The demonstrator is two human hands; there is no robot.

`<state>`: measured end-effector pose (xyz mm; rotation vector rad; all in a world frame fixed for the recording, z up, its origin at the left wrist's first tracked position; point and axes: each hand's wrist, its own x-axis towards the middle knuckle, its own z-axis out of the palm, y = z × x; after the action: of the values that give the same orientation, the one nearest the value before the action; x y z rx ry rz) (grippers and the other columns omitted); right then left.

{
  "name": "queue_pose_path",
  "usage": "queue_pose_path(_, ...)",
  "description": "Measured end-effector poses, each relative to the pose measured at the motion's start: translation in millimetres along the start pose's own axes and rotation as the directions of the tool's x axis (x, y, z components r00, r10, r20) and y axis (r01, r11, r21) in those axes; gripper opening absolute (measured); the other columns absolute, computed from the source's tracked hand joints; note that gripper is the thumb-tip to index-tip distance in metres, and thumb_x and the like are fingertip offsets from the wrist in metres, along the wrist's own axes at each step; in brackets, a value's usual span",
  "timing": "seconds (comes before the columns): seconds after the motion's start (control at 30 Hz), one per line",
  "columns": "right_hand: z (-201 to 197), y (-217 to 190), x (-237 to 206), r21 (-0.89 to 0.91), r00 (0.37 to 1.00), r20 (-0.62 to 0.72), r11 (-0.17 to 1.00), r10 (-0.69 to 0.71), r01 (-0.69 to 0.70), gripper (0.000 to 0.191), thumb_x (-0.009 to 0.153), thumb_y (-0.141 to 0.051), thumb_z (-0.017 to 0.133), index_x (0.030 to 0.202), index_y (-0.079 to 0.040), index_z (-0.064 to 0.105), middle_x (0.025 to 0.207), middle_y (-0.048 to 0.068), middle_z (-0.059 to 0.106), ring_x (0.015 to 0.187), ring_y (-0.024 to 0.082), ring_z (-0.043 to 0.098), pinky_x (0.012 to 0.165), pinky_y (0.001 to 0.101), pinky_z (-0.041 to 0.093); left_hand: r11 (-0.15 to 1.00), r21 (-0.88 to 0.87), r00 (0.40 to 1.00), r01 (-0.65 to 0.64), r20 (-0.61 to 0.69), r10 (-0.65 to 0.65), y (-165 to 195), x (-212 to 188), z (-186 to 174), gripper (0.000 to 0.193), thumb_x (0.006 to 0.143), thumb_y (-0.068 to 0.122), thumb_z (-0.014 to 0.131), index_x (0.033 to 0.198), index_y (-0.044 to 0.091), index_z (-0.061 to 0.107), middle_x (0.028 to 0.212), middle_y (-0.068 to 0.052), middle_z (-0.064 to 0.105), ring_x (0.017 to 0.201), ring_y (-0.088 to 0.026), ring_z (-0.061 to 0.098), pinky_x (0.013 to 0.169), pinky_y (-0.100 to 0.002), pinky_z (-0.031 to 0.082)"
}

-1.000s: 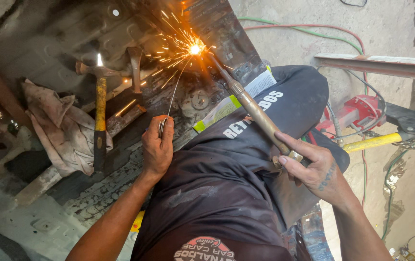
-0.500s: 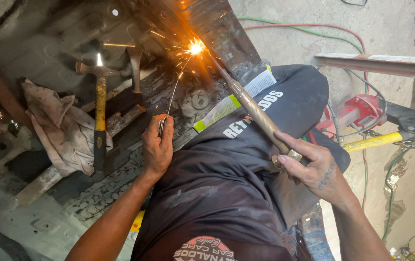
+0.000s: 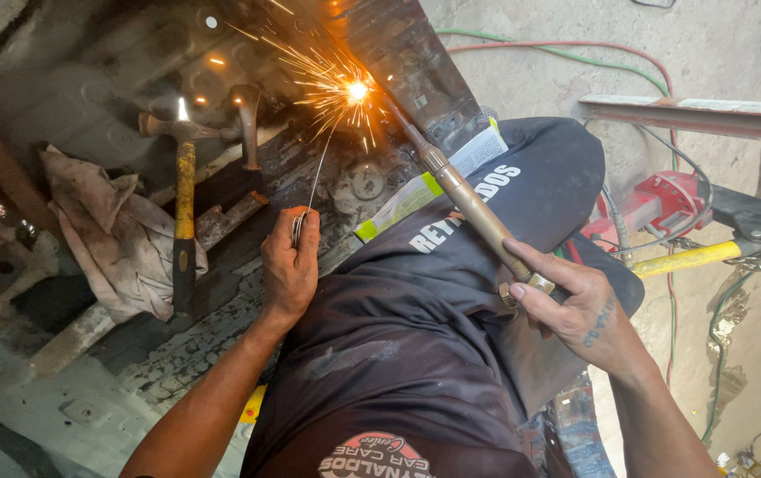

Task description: The person welds a car frame using a welding torch and filler wire, then uses a hammer to tap the welded area. The person is sitting on the floor during the task.

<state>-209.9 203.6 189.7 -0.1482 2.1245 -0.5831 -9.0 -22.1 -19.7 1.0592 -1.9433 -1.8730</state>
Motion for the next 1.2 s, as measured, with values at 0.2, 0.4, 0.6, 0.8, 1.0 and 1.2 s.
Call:
queue_pose_path(0.2, -0.6, 1.3, -0.1, 0.030, 1.000, 0.013, 0.999, -0.018, 0.018, 0.056, 0.085, -0.017, 0.072, 0.140, -0.020, 0.065, 0.090, 0.000, 0.074, 0.057, 0.006, 0.061, 0.047, 0.0242, 0.050, 0.999, -0.011, 0.999, -0.053, -0.006, 0.053, 0.6, -1.2, 0.2, 0.019, 0.111, 0.020, 0.053, 0.105, 0.003, 0.062, 0.066, 0.004, 0.047, 0.057, -0.005, 0.042, 0.050, -0.028, 0.036)
queue_pose_path(0.4, 0.2, 1.2, 0.4, 0.058, 1.000, 0.026, 0.998, -0.010, 0.008, 0.056, 0.086, -0.016, 0.073, 0.142, -0.019, 0.065, 0.088, 0.003, 0.073, 0.058, 0.006, 0.060, 0.048, 0.0242, 0.050, 1.000, 0.028, 1.000, 0.003, -0.012, -0.002, -0.5, 0.0, 0.9, 0.020, 0.110, 0.021, 0.054, 0.105, 0.003, 0.062, 0.063, 0.003, 0.045, 0.055, -0.005, 0.041, 0.049, -0.029, 0.034)
queue_pose_path(0.6, 1.3, 0.2, 0.0, 0.026, 1.000, 0.006, 0.999, -0.021, 0.021, 0.056, 0.085, -0.016, 0.073, 0.140, -0.019, 0.065, 0.091, 0.001, 0.075, 0.056, 0.006, 0.061, 0.047, 0.0244, 0.051, 0.999, 0.011, 0.999, -0.037, -0.006, 0.037, -1.0, -0.3, -0.1, 0.021, 0.111, 0.021, 0.054, 0.106, 0.003, 0.063, 0.065, 0.003, 0.046, 0.056, -0.006, 0.041, 0.050, -0.029, 0.035)
queue_pose_path(0.8, 1.0, 0.1, 0.1, 0.020, 1.000, 0.003, 1.000, -0.009, 0.009, 0.056, 0.085, -0.017, 0.072, 0.140, -0.020, 0.065, 0.091, 0.002, 0.074, 0.057, 0.006, 0.061, 0.047, 0.0246, 0.051, 0.999, 0.013, 0.999, -0.052, 0.001, 0.052, -0.4, 2.5, 1.2, 0.020, 0.111, 0.020, 0.053, 0.107, 0.003, 0.062, 0.066, 0.001, 0.049, 0.057, -0.008, 0.045, 0.051, -0.030, 0.037)
queue_pose_path(1.0, 1.0, 1.6, 0.8, 0.030, 0.999, 0.020, 0.999, -0.027, 0.027, 0.057, 0.085, -0.017, 0.073, 0.141, -0.020, 0.065, 0.089, 0.003, 0.074, 0.058, 0.006, 0.061, 0.048, 0.0240, 0.051, 0.999, -0.012, 0.999, -0.044, -0.008, 0.043, 1.2, 2.6, 1.9, 0.019, 0.110, 0.019, 0.054, 0.106, 0.003, 0.061, 0.068, 0.002, 0.055, 0.058, -0.008, 0.051, 0.052, -0.030, 0.042)
queue_pose_path(1.2, 1.2, 2.6, 1.1, 0.006, 0.999, 0.004, 0.999, -0.040, 0.040, 0.056, 0.085, -0.017, 0.072, 0.140, -0.019, 0.064, 0.091, 0.001, 0.075, 0.056, 0.006, 0.061, 0.047, 0.0240, 0.052, 0.995, -0.008, 0.995, -0.096, -0.034, 0.096, 3.7, 4.0, 3.3, 0.019, 0.111, 0.019, 0.055, 0.107, 0.001, 0.061, 0.071, 0.001, 0.053, 0.062, -0.008, 0.049, 0.055, -0.030, 0.042)
